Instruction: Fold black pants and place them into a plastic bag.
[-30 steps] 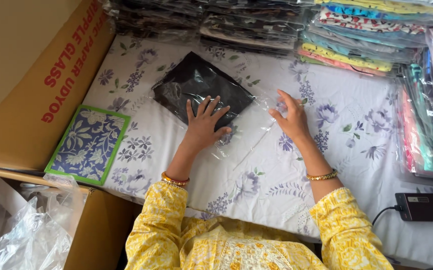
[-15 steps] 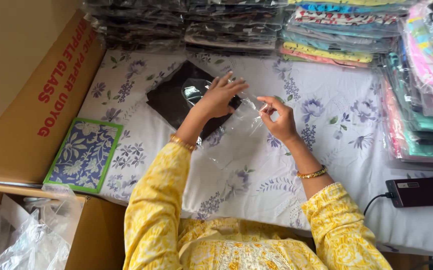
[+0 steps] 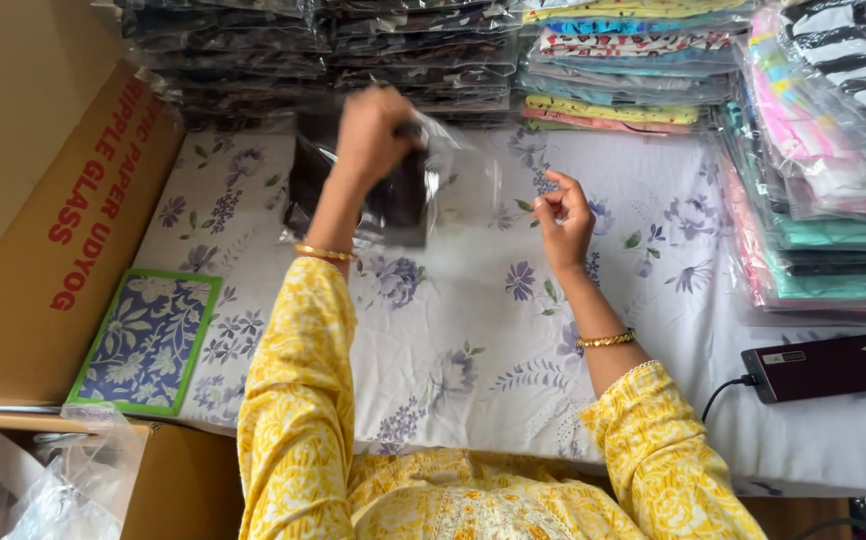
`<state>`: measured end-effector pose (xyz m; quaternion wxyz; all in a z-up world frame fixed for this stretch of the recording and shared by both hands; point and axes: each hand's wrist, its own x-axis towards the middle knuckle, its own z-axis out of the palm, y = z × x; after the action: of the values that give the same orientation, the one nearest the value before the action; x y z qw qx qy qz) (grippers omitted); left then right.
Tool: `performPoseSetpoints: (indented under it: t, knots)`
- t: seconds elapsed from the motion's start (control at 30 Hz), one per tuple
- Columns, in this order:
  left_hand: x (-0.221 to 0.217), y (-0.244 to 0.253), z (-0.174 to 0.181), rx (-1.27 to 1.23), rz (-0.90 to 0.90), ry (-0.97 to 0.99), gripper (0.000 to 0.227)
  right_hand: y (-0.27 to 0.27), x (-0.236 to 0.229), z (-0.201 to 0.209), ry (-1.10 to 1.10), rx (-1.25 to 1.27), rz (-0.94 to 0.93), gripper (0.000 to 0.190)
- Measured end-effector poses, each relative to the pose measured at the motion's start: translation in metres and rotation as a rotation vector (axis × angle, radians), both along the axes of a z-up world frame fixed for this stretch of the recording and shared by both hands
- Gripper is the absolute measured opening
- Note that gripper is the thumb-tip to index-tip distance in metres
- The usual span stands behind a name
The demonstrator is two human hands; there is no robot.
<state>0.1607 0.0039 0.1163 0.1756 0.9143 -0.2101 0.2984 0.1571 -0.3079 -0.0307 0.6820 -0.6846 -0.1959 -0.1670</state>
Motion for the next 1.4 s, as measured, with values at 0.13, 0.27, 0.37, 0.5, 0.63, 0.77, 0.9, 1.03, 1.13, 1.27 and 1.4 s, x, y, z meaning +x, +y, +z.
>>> performPoseSetpoints:
  t: [0.13,0.27,0.37,0.5,0.63,0.77,0.9,1.03,1.13,1.27,1.4]
  knots:
    - [-0.028,-0.007,0.070,-0.086,0.110,-0.380,0.022,-0.004,0.006,-0.002,0.024,0.029,-0.029,0.038]
    - [-0.079,-0.029,0.057,-0.283,0.033,-0.710,0.019,-0.005,0.002,-0.003,0.002,0.038,-0.052,0.032]
    - [-0.124,-0.033,-0.002,-0.327,-0.019,-0.639,0.013,-0.007,-0.001,0.001,-0.024,0.010,-0.061,0.035]
    - [-0.184,-0.015,-0.074,-0.143,0.018,0.001,0.023,-0.008,0.005,-0.009,0.046,0.072,-0.007,0.025]
    - [-0.226,-0.003,-0.071,0.067,0.097,0.290,0.063,-0.002,-0.011,0.009,0.026,-0.146,-0.015,0.025]
    - [-0.247,0.006,-0.070,0.191,0.043,0.106,0.055,0.007,-0.038,0.046,-0.223,-0.369,0.111,0.039]
    - [-0.261,0.025,-0.110,0.258,-0.009,0.176,0.028,0.004,-0.058,0.054,-0.553,-0.739,0.228,0.050]
    - [-0.271,0.027,-0.099,0.154,0.120,0.287,0.017,-0.003,-0.067,0.052,-0.528,-0.831,0.307,0.046]
    - [-0.270,0.007,-0.067,0.166,0.057,0.140,0.051,-0.004,-0.077,0.061,-0.576,-0.894,0.351,0.041]
    - [-0.267,0.010,-0.084,0.182,-0.027,0.075,0.035,0.000,-0.080,0.066,-0.689,-0.850,0.402,0.036]
    - [-0.269,0.018,-0.097,-0.105,0.026,0.184,0.020,-0.003,-0.068,0.039,-0.565,-0.749,0.455,0.010]
